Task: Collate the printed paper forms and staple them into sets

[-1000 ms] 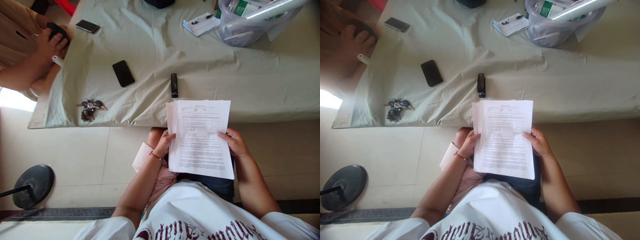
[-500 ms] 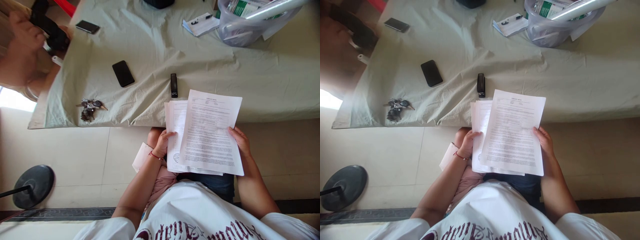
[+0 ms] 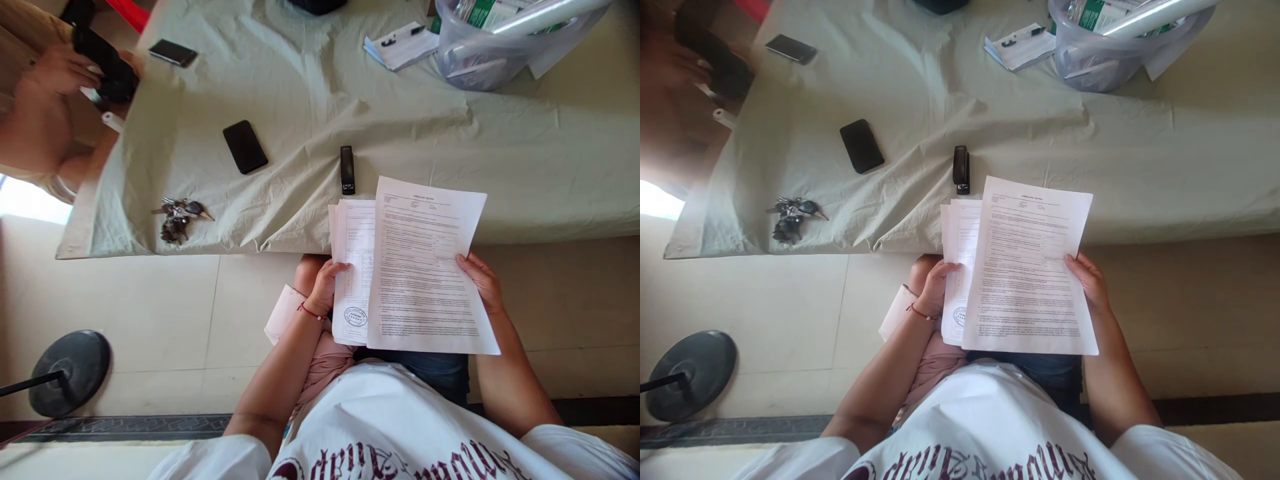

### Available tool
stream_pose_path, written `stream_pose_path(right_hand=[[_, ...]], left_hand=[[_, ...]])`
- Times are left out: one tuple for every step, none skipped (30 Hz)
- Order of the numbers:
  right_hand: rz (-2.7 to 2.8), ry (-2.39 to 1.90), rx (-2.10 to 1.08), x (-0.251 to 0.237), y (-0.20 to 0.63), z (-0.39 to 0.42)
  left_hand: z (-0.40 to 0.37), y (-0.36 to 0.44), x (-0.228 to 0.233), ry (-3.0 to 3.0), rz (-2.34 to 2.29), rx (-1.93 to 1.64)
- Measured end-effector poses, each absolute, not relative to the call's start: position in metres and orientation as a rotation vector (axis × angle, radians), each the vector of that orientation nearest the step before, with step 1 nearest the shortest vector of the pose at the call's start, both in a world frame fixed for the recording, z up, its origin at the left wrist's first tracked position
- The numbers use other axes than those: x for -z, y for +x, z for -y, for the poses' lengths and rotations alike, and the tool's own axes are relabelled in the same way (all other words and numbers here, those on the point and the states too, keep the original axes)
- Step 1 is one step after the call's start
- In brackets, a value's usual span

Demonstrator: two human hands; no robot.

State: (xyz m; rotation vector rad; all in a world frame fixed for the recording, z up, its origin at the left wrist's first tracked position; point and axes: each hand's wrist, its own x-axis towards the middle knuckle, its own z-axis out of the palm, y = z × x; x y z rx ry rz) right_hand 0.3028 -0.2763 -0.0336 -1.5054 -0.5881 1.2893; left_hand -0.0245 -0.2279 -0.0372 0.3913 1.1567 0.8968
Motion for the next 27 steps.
stream_pose_path(right_hand=[[0.582,-1.507,-1.296,0.033,0.302,0.276],[0.579,-1.506,-1.304,0.032,0.301,0.276],[0.579,-1.500,-1.310,0.031,0.300,0.276],[0.580,-1.489,-1.316,0.031,0.298,0.276],[0.579,-1.476,-1.320,0.030,0.296,0.276],[0.574,-1.463,-1.323,0.029,0.295,0.275],[0.569,-1.454,-1.327,0.028,0.293,0.275],[0.563,-1.448,-1.329,0.027,0.291,0.274],[0.557,-1.445,-1.329,0.026,0.288,0.274],[0.551,-1.443,-1.333,0.026,0.286,0.273],[0.546,-1.439,-1.336,0.025,0.285,0.273],[0.545,-1.433,-1.338,0.025,0.283,0.272],[0.547,-1.426,-1.339,0.026,0.282,0.272],[0.554,-1.417,-1.340,0.026,0.281,0.271],[0.562,-1.408,-1.338,0.027,0.280,0.271],[0.572,-1.401,-1.331,0.029,0.279,0.270],[0.585,-1.399,-1.321,0.030,0.279,0.270],[0.601,-1.404,-1.311,0.032,0.279,0.270],[0.626,-1.415,-1.303,0.033,0.279,0.270],[0.659,-1.431,-1.297,0.036,0.279,0.271],[0.700,-1.449,-1.291,0.038,0.279,0.271],[0.748,-1.466,-1.285,0.040,0.278,0.271],[0.799,-1.481,-1.274,0.042,0.278,0.271],[0.847,-1.493,-1.256,0.045,0.277,0.271],[0.887,-1.503,-1.236,0.047,0.276,0.270],[0.915,-1.509,-1.218,0.049,0.275,0.270],[0.930,-1.511,-1.208,0.050,0.274,0.269]], left_hand=[[0.228,-0.025,0.038,0.397,-1.154,-0.883],[0.229,-0.026,0.039,0.402,-1.152,-0.871],[0.229,-0.026,0.040,0.404,-1.150,-0.863],[0.229,-0.026,0.040,0.405,-1.153,-0.863],[0.230,-0.026,0.041,0.404,-1.157,-0.863],[0.230,-0.026,0.041,0.402,-1.162,-0.866],[0.230,-0.026,0.042,0.400,-1.166,-0.869],[0.230,-0.026,0.042,0.399,-1.169,-0.874],[0.230,-0.026,0.043,0.398,-1.168,-0.878],[0.229,-0.026,0.043,0.399,-1.164,-0.881],[0.229,-0.026,0.044,0.401,-1.159,-0.885],[0.229,-0.026,0.044,0.403,-1.156,-0.888],[0.228,-0.026,0.045,0.403,-1.157,-0.888],[0.228,-0.027,0.046,0.401,-1.164,-0.889],[0.228,-0.027,0.047,0.397,-1.175,-0.891],[0.228,-0.027,0.048,0.393,-1.185,-0.894],[0.228,-0.027,0.049,0.391,-1.191,-0.897],[0.228,-0.027,0.050,0.391,-1.192,-0.897],[0.228,-0.027,0.050,0.392,-1.185,-0.894],[0.229,-0.026,0.049,0.393,-1.170,-0.888],[0.229,-0.026,0.048,0.396,-1.149,-0.882],[0.230,-0.025,0.047,0.400,-1.121,-0.878],[0.230,-0.024,0.045,0.405,-1.086,-0.874],[0.231,-0.022,0.044,0.412,-1.045,-0.871],[0.231,-0.021,0.042,0.417,-1.007,-0.868],[0.232,-0.020,0.041,0.414,-0.973,-0.863],[0.232,-0.020,0.039,0.403,-0.949,-0.859]])
